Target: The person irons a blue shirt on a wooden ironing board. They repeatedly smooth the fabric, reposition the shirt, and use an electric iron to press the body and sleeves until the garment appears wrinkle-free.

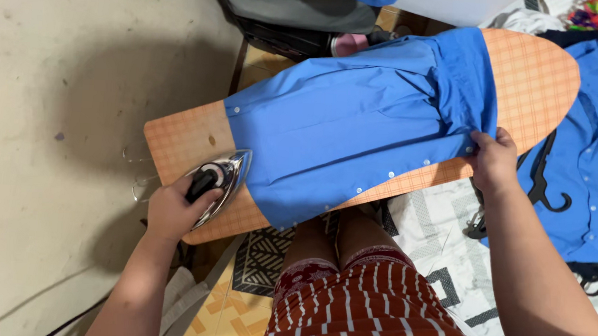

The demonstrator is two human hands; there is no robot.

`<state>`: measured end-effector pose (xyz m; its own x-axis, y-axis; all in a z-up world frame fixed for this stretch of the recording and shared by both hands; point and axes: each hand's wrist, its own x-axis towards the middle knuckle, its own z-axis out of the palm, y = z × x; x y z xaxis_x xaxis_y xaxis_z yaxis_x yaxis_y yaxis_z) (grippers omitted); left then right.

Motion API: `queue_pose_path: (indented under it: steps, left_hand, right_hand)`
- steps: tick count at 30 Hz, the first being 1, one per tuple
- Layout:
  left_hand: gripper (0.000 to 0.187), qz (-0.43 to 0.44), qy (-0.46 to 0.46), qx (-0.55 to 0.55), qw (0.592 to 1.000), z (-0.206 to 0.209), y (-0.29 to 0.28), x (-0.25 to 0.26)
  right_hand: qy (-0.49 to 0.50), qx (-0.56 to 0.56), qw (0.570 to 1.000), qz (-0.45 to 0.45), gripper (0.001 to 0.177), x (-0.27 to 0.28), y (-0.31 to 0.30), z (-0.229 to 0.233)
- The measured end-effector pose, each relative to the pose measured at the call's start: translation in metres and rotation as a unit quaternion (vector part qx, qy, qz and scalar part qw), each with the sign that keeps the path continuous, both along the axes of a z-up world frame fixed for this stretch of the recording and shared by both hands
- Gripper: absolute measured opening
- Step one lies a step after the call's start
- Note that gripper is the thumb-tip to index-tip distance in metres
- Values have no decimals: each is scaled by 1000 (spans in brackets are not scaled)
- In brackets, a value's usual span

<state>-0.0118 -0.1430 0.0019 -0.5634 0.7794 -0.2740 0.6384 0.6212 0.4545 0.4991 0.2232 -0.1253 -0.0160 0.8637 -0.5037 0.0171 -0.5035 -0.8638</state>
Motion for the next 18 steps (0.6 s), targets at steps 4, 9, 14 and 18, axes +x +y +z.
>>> queue_pose_path:
  steps: [4,9,14,18]
  left_hand:
    - [60,-81,-7,-19,997,-1,53,-6]
    - [62,-221,-46,5,974,3,137,19]
    - [59,-340,-36,20,939,2,206,89]
    - [56,-371,-61,11,927,-9,237,118]
  right_hand:
    - [-52,19,998,-38,10,4,-21,9]
    - [-33,50,994,-95,15,5,-35,11]
    - [-47,-69,996,30,37,6,-33,9]
    - [41,-85,994,51,42,3,-38,16]
